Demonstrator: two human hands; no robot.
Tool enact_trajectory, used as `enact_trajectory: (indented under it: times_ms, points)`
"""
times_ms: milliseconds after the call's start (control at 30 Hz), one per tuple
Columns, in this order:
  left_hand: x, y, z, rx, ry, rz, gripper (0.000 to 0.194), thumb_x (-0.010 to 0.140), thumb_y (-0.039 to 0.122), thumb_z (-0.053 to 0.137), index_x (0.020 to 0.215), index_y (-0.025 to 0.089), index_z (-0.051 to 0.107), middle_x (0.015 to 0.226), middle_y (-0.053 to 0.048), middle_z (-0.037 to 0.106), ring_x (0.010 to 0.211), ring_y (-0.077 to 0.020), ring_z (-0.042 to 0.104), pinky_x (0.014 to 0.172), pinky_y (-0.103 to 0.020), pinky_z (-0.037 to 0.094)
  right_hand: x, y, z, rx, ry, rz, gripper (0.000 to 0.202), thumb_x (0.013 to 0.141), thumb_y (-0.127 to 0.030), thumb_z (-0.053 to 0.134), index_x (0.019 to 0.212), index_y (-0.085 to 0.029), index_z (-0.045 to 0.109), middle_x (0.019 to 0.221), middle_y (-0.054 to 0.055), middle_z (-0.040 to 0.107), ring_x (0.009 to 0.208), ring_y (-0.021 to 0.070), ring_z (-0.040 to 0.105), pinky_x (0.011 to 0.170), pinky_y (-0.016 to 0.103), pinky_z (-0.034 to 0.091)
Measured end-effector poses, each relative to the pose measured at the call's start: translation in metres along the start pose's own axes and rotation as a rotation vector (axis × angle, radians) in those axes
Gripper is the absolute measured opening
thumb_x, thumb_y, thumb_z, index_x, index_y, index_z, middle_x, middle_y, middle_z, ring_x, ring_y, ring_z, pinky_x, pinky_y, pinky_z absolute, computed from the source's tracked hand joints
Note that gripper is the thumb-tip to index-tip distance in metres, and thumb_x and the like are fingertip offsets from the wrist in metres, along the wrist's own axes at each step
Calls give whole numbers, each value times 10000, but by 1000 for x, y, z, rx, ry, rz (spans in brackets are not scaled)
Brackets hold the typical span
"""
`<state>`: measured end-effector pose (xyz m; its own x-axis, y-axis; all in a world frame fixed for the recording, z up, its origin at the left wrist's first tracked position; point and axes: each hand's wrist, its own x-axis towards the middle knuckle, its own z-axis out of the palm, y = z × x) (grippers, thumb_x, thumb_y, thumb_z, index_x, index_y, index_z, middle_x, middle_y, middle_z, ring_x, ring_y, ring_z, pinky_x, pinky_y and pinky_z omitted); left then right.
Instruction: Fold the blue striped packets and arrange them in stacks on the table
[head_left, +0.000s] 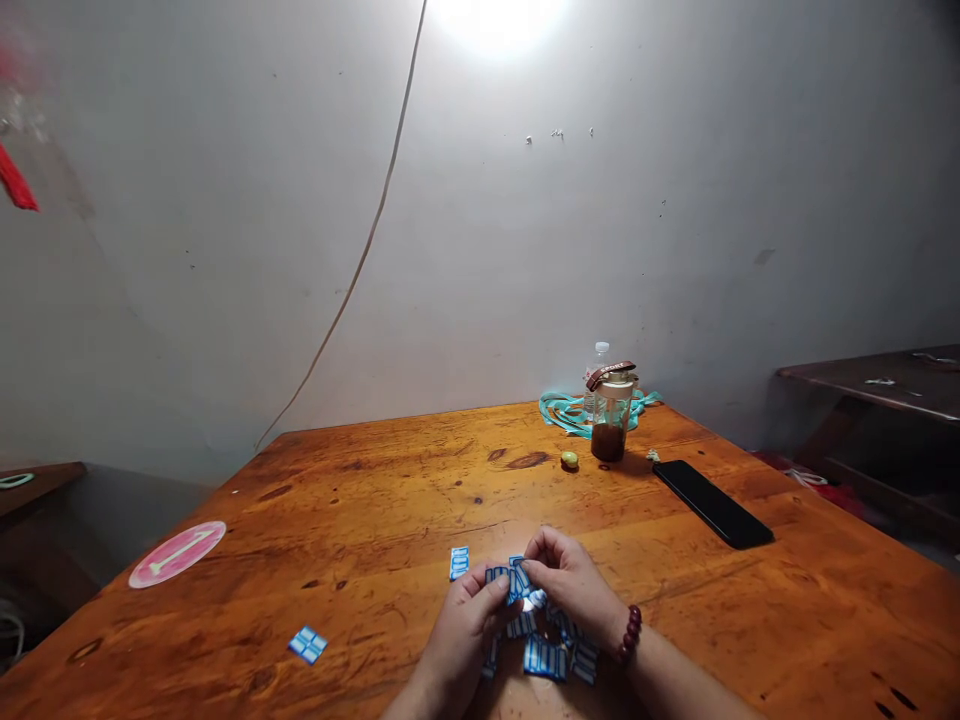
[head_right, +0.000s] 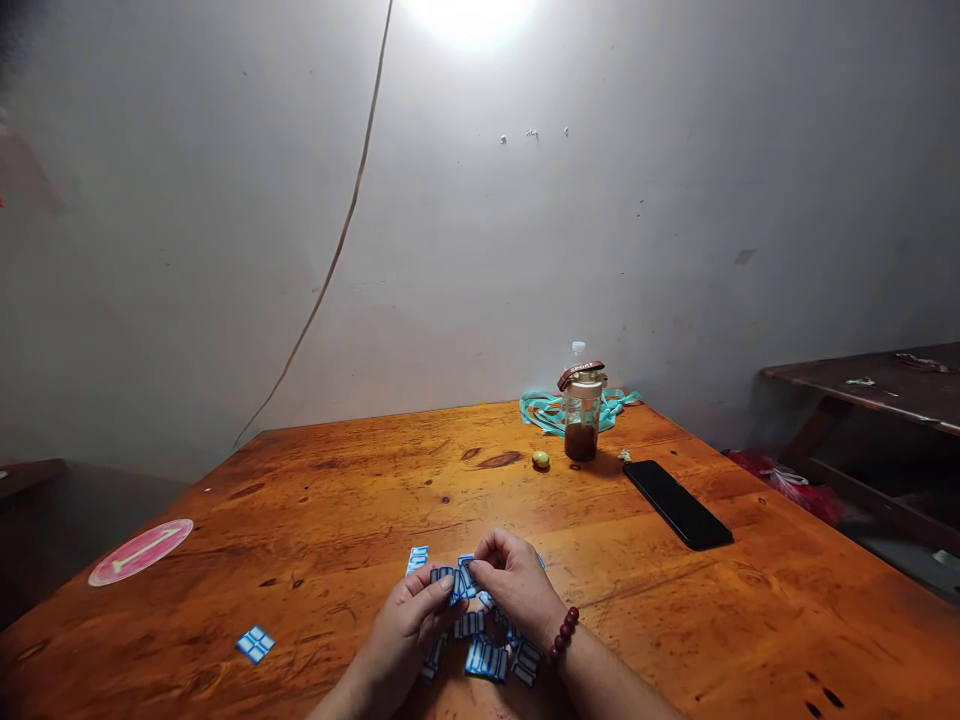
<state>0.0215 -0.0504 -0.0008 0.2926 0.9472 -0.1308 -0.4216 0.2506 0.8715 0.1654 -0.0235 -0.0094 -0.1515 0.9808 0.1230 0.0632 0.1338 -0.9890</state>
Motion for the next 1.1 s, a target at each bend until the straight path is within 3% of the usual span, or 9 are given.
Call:
enact_trajectory:
  times_ms: [167, 367, 633, 767, 867, 1000, 1100]
  points:
    - [-1, 0, 2, 120, -51, 56, 226, 690, 298, 609, 845, 137, 641, 697, -37, 629, 630, -122, 535, 604, -215, 401, 0, 1, 3, 23, 42, 43, 151, 654, -262, 579, 617, -156, 479, 557, -44, 467, 520, 76, 406, 464, 178, 317]
    - [-1, 0, 1, 220, -73, 128, 232, 730, 274, 571, 913, 148, 639, 755, -44, 639, 694, -133, 539, 660, -232, 398, 0, 1, 5, 12, 63, 34, 189, 656, -278, 592, 596, -160, 457, 545, -50, 447, 519, 75, 388, 468, 184, 308]
    - [2, 1, -2, 286, -25, 107, 249, 715, 297, 582, 897, 141, 648, 745, -55, 643, 688, -151, 549, 664, -256, 412, 0, 6, 5, 145, -12, 27, 174, 649, -280, 618, 711, -171, 498, 538, -70, 433, 480, 59, 366, 439, 172, 272]
    - [1, 1, -2, 283, -34, 101, 237, 708, 305, 588, 865, 139, 651, 695, -36, 624, 664, -138, 546, 642, -236, 413, -1, 0, 5, 190, -41, 89, 178, 624, -289, 637, 698, -154, 546, 562, -46, 503, 504, 72, 421, 467, 186, 310]
    - [4, -4, -4, 237, 25, 71, 221, 688, 316, 607, 825, 146, 644, 669, -15, 602, 629, -115, 540, 584, -200, 409, 0, -3, 5, 231, 1, 113, 177, 605, -286, 646, 627, -146, 539, 556, -39, 514, 504, 73, 422, 475, 191, 313]
    - [8, -7, -10, 130, 219, 26, 229, 649, 337, 640, 776, 148, 612, 595, 19, 558, 510, -64, 502, 499, -159, 391, 2, -7, 0, 297, 82, 109, 178, 622, -283, 636, 624, -148, 521, 517, -55, 462, 462, 57, 380, 448, 184, 288]
    - [10, -4, -10, 58, 333, 23, 234, 624, 315, 665, 764, 148, 580, 598, 23, 552, 527, -62, 509, 515, -160, 407, -1, -11, -2, 423, 63, 132, 202, 638, -307, 636, 666, -157, 504, 537, -61, 449, 447, 49, 374, 441, 179, 284]
